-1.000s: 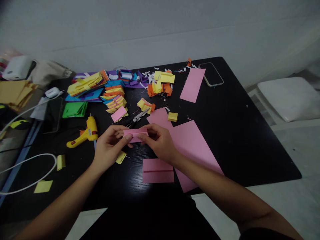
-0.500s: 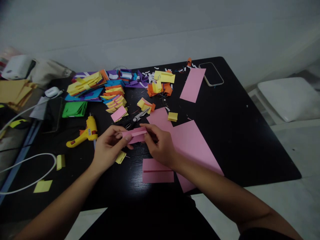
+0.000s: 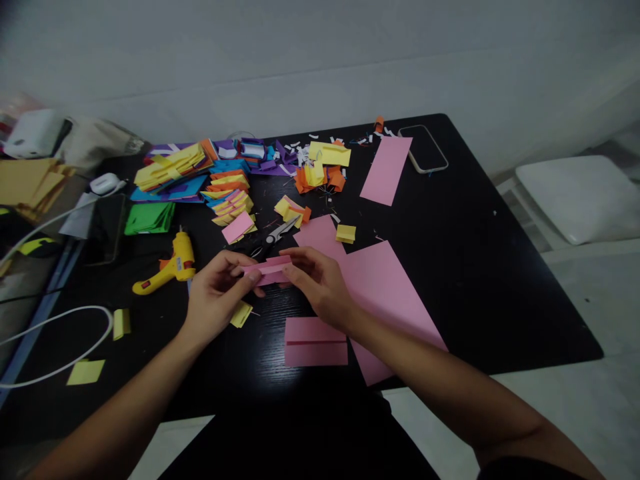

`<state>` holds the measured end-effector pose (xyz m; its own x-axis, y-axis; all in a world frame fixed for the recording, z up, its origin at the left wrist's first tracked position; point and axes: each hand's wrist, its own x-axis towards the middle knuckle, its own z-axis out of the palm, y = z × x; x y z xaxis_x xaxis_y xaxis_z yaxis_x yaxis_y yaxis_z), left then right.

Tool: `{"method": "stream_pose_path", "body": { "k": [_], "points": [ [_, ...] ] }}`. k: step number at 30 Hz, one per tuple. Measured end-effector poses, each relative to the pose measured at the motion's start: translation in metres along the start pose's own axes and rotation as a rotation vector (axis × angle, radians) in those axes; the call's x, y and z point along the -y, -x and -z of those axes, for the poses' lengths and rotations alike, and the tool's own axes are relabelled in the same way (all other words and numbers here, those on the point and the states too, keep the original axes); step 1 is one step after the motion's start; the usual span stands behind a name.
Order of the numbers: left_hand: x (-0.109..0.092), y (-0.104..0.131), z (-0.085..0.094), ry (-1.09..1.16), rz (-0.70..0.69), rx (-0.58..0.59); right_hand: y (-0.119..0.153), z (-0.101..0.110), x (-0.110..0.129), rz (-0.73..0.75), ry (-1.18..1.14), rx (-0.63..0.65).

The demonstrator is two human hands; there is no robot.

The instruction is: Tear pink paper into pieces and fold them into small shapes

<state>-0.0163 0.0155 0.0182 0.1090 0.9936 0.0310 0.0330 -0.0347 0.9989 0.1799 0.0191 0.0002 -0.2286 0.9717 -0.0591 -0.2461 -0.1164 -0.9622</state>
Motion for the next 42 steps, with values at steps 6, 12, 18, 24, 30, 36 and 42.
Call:
{"method": "stream_pose_path", "body": {
  "k": [6,12,18,24,30,36,42],
  "points": [
    [0.0016,-0.0003,0.0021,0.007,-0.014,-0.007,-0.0037,-0.0005,-0.002,-0.026,0.047,-0.042],
    [0.0025,-0.0014,0.0037,-0.042,0.006,0.044,-0.0022,-0.0015,-0.0034,0.01,0.105,-0.067],
    [0.0023,-0.0021,0.0022,-0.089,0.012,0.037,-0.0003,-0.0025,-0.0041,0.023,0.146,-0.054],
    [0.0037,-0.002,0.0041,-0.121,-0.004,0.011,-0.0009,-0.0026,-0.0062,0.011,0.133,-0.062],
    [0.0027,-0.0023,0.0046,-0.105,-0.001,0.016,-0.0023,-0.0007,-0.0043,-0.022,0.085,-0.045],
    [0.003,-0.0034,0.0053,-0.093,0.012,0.016,-0.0032,0.0007,-0.0042,-0.063,0.05,-0.016],
    [0.0027,-0.0034,0.0054,-0.075,0.038,0.023,-0.0048,-0.0016,-0.0038,-0.038,0.097,-0.06]
  ]
}}
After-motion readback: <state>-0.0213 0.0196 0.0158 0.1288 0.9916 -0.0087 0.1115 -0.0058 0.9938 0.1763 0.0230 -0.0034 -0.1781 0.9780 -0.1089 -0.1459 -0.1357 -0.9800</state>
